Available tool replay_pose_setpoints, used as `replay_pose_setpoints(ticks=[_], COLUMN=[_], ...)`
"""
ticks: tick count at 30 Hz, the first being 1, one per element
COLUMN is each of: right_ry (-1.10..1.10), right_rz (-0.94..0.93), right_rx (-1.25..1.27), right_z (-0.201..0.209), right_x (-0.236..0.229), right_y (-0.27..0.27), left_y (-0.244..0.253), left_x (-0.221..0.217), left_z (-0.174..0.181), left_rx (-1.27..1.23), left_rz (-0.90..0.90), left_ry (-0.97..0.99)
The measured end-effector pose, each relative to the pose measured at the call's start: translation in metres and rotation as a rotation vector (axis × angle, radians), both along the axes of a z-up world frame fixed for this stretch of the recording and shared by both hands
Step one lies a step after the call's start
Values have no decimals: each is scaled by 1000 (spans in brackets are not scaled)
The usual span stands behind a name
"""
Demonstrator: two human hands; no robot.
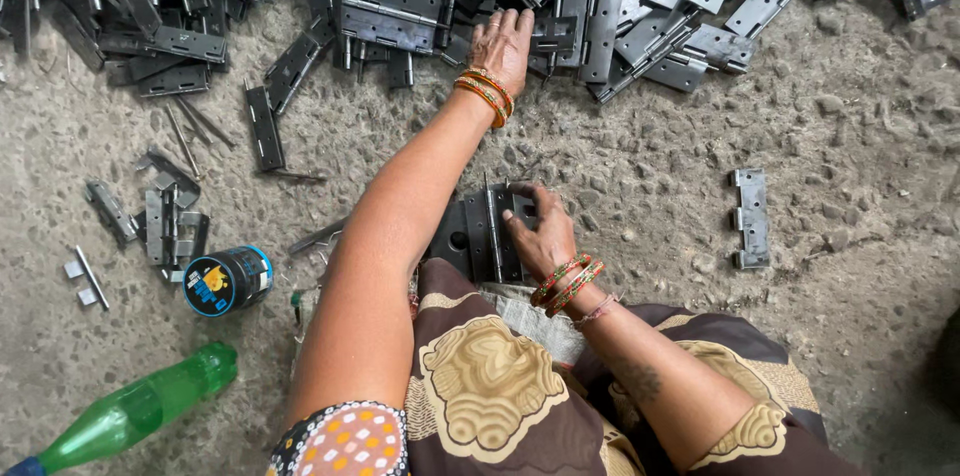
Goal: The person sits on the floor and assembles metal hinges by placing them on a metal block and striking them with a metal rod. The person repeatedly picks up hinge parts, aligns them, and uses the rod to secure them together.
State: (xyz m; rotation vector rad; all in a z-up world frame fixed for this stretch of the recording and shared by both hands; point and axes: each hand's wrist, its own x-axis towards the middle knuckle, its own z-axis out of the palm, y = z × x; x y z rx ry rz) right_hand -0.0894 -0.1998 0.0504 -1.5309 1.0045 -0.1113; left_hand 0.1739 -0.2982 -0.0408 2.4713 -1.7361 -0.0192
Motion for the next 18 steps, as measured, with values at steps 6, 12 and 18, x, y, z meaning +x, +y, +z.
replay_pose_setpoints(ticks=[6, 12, 18], right_ry=[-42, -37, -42], right_rz=[8, 7, 4], right_rx=[-58, -57, -53], right_z=[-3, -7, -19], right_x=[1, -1, 9], right_y=[7, 3, -2], left_y=[24, 60, 132], left_x=[1, -16, -19], left_z=[11, 27, 43], left_rx=[157, 105, 177], left_rz=[10, -111, 286], left_ry=[-48, 37, 369])
